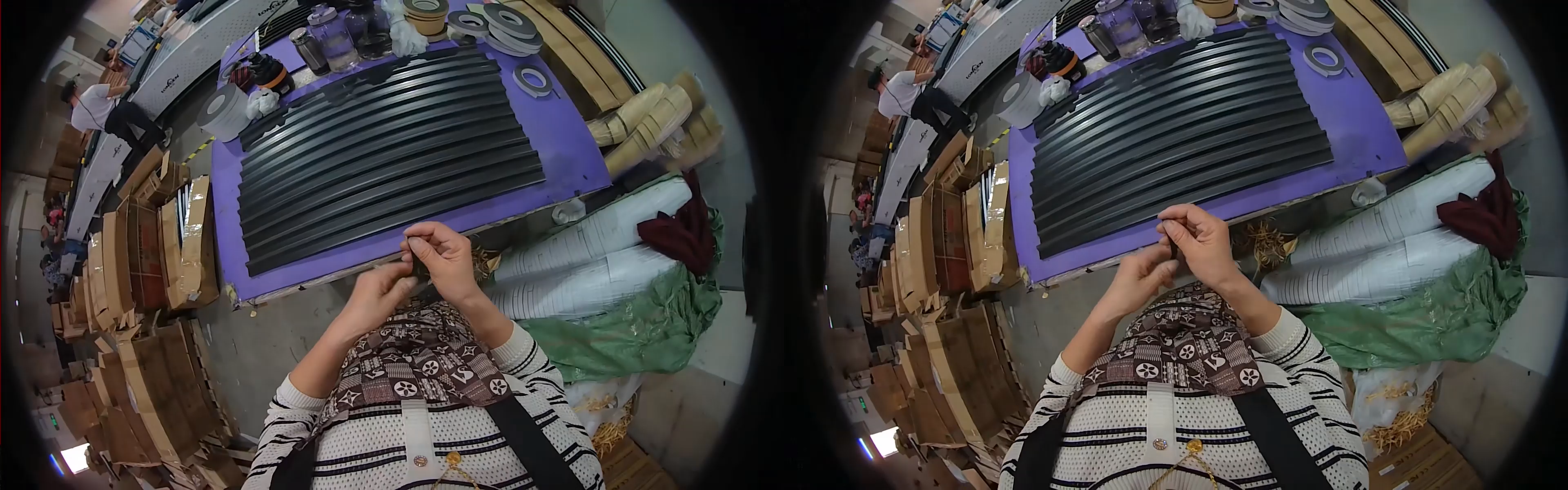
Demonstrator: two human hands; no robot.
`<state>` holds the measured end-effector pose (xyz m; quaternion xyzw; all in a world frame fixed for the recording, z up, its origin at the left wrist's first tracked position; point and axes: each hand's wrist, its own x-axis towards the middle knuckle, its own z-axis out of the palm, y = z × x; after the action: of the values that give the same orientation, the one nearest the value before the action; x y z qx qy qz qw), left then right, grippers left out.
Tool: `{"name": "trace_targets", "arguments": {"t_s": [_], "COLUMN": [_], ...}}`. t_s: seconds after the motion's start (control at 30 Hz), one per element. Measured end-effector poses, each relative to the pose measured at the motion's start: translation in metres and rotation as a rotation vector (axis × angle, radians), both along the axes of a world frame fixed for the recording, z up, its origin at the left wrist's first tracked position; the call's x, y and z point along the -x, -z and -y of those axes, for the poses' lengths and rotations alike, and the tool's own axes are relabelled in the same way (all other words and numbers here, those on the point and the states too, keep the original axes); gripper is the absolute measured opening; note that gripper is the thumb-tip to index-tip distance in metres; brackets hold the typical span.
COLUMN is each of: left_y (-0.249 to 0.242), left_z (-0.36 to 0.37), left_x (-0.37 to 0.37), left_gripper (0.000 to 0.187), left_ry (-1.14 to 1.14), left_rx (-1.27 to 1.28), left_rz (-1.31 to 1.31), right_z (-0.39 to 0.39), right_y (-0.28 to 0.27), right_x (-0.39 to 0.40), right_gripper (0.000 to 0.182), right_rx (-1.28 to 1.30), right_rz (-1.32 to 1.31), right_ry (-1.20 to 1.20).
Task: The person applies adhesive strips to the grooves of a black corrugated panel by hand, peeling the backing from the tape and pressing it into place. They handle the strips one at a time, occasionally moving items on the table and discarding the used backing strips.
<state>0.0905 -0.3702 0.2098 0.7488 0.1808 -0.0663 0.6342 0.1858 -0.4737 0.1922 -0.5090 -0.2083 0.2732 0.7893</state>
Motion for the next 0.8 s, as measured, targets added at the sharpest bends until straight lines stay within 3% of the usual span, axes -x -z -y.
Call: {"name": "trace_targets", "arguments": {"t_s": [0.07,0.1,0.17,0.23,0.27,0.33,0.4,0.53,0.63,0.7,0.8], "left_y": [-0.013,-0.015,-0.019,-0.021,-0.023,-0.021,0.007,0.076,0.113,0.122,0.141], "left_z": [-0.012,-0.013,-0.005,0.0,0.002,-0.003,-0.027,-0.1,-0.141,-0.153,-0.169], "left_x": [-0.005,-0.016,-0.038,-0.048,-0.053,-0.055,-0.05,-0.012,0.024,0.04,0.057], "left_gripper": [0.035,0.036,0.029,0.024,0.019,0.014,0.015,0.015,0.015,0.015,0.014], "left_ry": [-0.154,-0.079,0.055,0.08,0.125,0.035,0.016,-0.056,-0.198,-0.283,-0.36], "left_rx": [-0.031,-0.067,0.177,0.14,0.095,-0.326,-0.662,-0.852,-0.758,-0.705,-0.65], "left_rz": [0.073,0.308,0.476,0.403,0.326,0.398,0.449,0.209,-0.045,-0.146,-0.221], "right_z": [0.01,0.016,0.024,0.035,0.042,0.063,0.099,0.218,0.317,0.358,0.457], "right_y": [-0.015,-0.027,-0.05,-0.067,-0.076,-0.066,-0.08,-0.05,-0.022,-0.013,-0.011], "right_x": [-0.015,-0.021,-0.029,-0.04,-0.043,-0.063,-0.092,-0.192,-0.272,-0.313,-0.378], "right_gripper": [0.014,0.013,0.01,0.008,0.007,0.005,0.006,0.008,0.006,0.008,0.006], "right_rx": [-0.03,-0.061,-0.01,0.011,0.004,-0.157,-0.449,-0.693,-0.834,-0.715,-0.683], "right_rz": [-0.095,-0.2,-0.176,-0.103,0.035,0.129,-0.127,-0.026,-0.115,-0.009,0.016], "right_ry": [-0.127,-0.245,-0.318,-0.324,-0.195,0.142,0.338,0.579,0.447,0.804,0.843]}}
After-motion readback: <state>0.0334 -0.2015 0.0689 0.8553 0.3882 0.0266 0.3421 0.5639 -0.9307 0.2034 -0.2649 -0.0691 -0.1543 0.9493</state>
